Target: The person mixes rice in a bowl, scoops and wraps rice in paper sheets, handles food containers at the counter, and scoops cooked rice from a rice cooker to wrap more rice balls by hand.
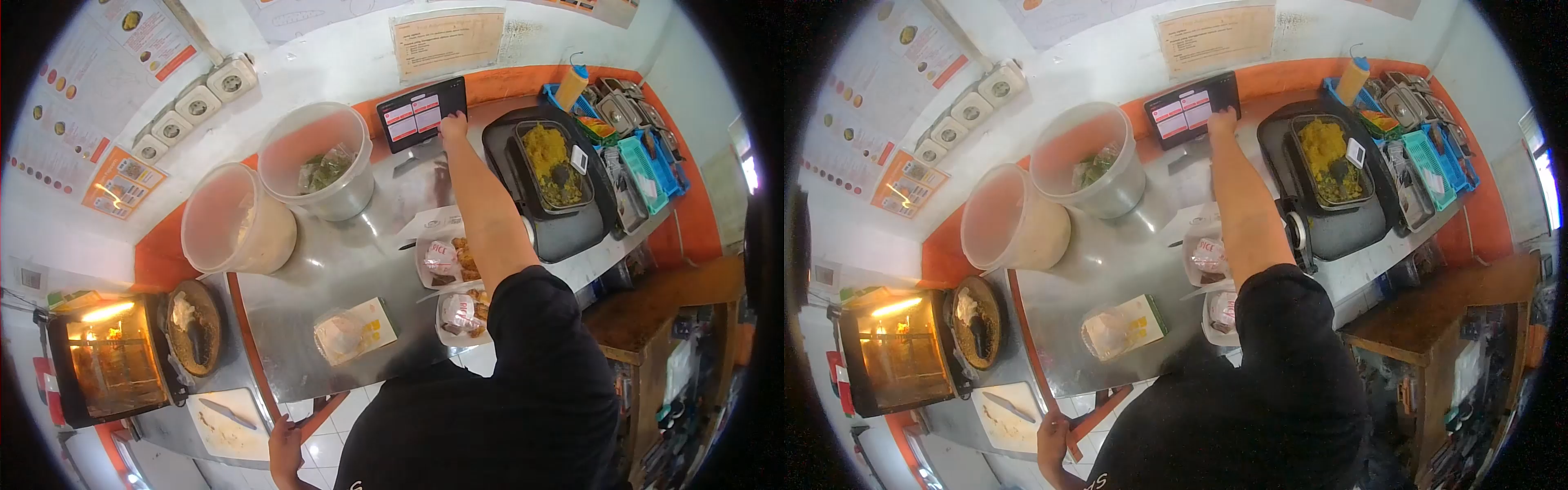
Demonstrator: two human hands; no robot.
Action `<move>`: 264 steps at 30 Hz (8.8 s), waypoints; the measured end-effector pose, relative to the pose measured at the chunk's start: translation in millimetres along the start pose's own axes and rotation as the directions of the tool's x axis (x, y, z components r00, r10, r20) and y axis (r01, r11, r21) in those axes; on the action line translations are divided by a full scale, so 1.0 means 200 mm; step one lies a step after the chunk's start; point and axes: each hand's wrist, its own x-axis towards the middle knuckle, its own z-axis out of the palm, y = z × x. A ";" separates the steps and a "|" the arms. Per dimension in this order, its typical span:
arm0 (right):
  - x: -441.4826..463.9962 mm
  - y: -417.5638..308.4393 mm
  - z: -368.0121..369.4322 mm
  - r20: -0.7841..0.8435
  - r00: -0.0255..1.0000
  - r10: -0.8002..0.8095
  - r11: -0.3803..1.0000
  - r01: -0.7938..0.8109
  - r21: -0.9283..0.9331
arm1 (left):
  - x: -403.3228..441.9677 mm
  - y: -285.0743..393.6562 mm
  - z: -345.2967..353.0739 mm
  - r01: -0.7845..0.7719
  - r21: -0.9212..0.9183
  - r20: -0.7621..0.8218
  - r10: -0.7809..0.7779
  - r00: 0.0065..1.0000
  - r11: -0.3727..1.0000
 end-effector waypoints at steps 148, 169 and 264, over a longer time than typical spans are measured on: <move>-12.49 -0.23 5.99 0.976 0.085 -0.198 0.959 0.220 0.176 | 2.15 -8.14 -8.32 -0.274 -0.778 -0.298 0.052 0.953 0.565; -11.86 0.64 7.69 0.782 0.201 0.589 0.140 0.928 -0.344 | 4.04 -6.95 -9.64 -0.268 -0.791 -0.121 0.288 0.950 0.551; -11.91 0.52 7.64 0.586 0.275 0.762 0.620 -0.049 -0.783 | 4.07 -6.10 -9.49 -0.635 -0.518 0.093 0.775 0.625 0.574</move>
